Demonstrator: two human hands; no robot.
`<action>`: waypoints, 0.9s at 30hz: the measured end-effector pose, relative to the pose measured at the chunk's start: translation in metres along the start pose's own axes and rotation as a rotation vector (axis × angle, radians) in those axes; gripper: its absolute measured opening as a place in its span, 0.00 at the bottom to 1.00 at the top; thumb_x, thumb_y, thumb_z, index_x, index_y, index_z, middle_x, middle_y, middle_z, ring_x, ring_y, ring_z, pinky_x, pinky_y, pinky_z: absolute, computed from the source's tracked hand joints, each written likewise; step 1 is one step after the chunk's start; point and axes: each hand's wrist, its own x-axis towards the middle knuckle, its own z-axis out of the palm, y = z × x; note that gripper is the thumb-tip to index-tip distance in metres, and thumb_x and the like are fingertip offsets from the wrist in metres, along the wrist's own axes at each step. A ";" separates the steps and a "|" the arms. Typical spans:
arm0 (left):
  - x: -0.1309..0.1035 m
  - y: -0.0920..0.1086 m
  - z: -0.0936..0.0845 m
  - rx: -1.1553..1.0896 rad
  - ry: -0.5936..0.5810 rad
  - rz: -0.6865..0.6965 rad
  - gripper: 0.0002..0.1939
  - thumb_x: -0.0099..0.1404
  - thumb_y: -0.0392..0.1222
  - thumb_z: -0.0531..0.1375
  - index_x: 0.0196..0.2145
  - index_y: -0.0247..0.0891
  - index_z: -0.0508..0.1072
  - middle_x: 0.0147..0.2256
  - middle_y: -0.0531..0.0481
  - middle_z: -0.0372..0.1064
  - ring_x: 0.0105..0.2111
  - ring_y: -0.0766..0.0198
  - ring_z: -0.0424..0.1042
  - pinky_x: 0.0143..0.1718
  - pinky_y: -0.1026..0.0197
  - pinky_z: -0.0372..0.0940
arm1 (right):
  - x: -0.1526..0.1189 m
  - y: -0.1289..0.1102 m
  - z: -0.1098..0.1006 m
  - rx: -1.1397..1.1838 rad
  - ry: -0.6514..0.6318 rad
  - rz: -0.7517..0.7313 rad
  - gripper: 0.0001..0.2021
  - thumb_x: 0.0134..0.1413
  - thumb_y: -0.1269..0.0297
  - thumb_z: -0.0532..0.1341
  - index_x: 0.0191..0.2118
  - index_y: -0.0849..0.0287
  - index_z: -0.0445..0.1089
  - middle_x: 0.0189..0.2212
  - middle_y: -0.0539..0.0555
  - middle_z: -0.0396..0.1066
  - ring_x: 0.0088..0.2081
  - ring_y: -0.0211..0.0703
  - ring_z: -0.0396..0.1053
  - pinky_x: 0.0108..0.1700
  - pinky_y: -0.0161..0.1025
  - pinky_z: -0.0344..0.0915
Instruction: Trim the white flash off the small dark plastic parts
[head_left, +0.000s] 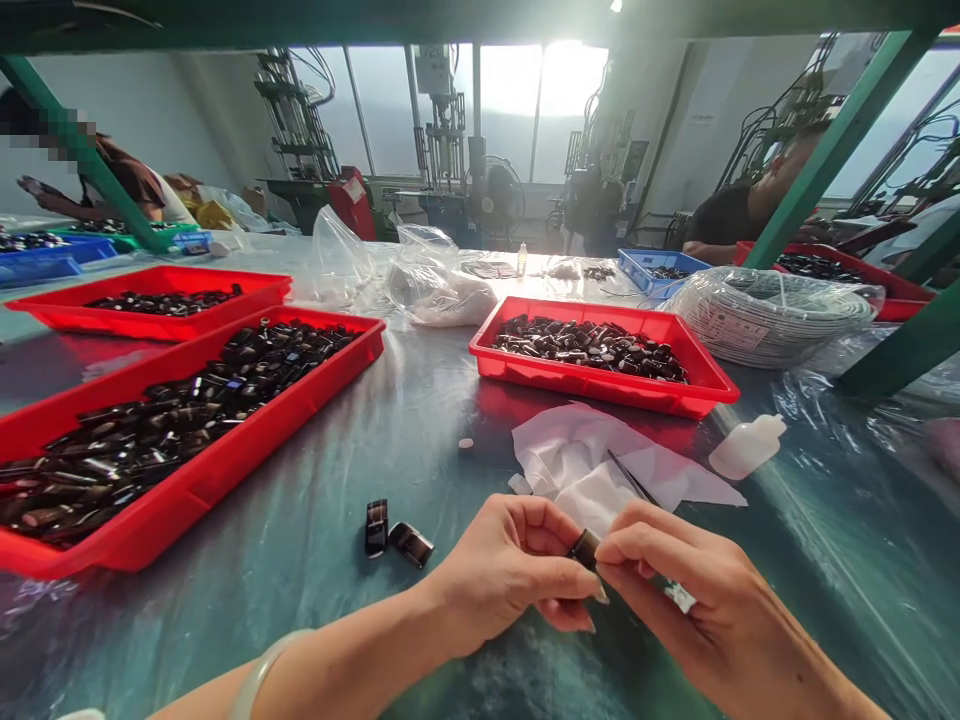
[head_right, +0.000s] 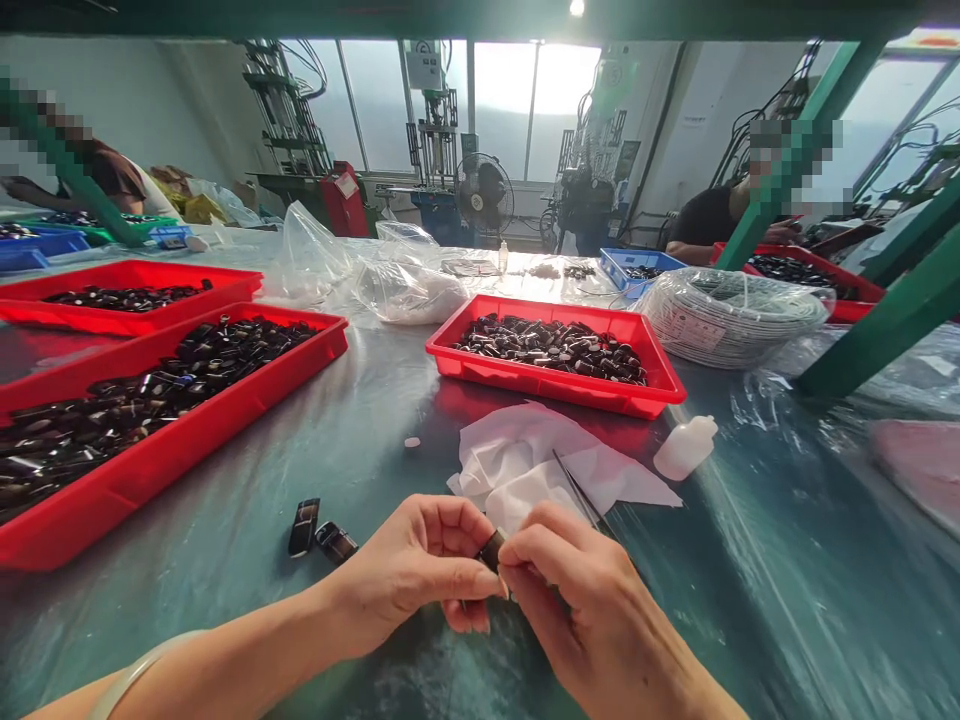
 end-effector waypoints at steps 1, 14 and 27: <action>0.000 0.000 0.000 -0.013 0.009 0.007 0.15 0.41 0.37 0.70 0.27 0.32 0.70 0.20 0.51 0.71 0.17 0.67 0.70 0.19 0.69 0.65 | -0.001 0.001 0.002 -0.020 0.013 -0.026 0.07 0.59 0.70 0.51 0.31 0.57 0.63 0.27 0.49 0.62 0.26 0.32 0.60 0.29 0.30 0.58; 0.001 0.000 -0.002 -0.068 -0.032 0.071 0.13 0.45 0.36 0.69 0.28 0.31 0.71 0.23 0.48 0.73 0.20 0.67 0.72 0.20 0.70 0.65 | 0.002 -0.006 0.019 0.327 0.252 0.255 0.06 0.53 0.67 0.58 0.26 0.57 0.65 0.23 0.47 0.66 0.25 0.34 0.66 0.28 0.29 0.63; -0.002 0.001 0.003 -0.026 -0.065 0.064 0.11 0.45 0.34 0.68 0.28 0.30 0.71 0.24 0.47 0.73 0.20 0.68 0.71 0.20 0.69 0.66 | 0.007 -0.002 0.007 0.637 0.371 0.324 0.06 0.44 0.65 0.65 0.31 0.53 0.77 0.24 0.50 0.69 0.25 0.35 0.67 0.26 0.28 0.65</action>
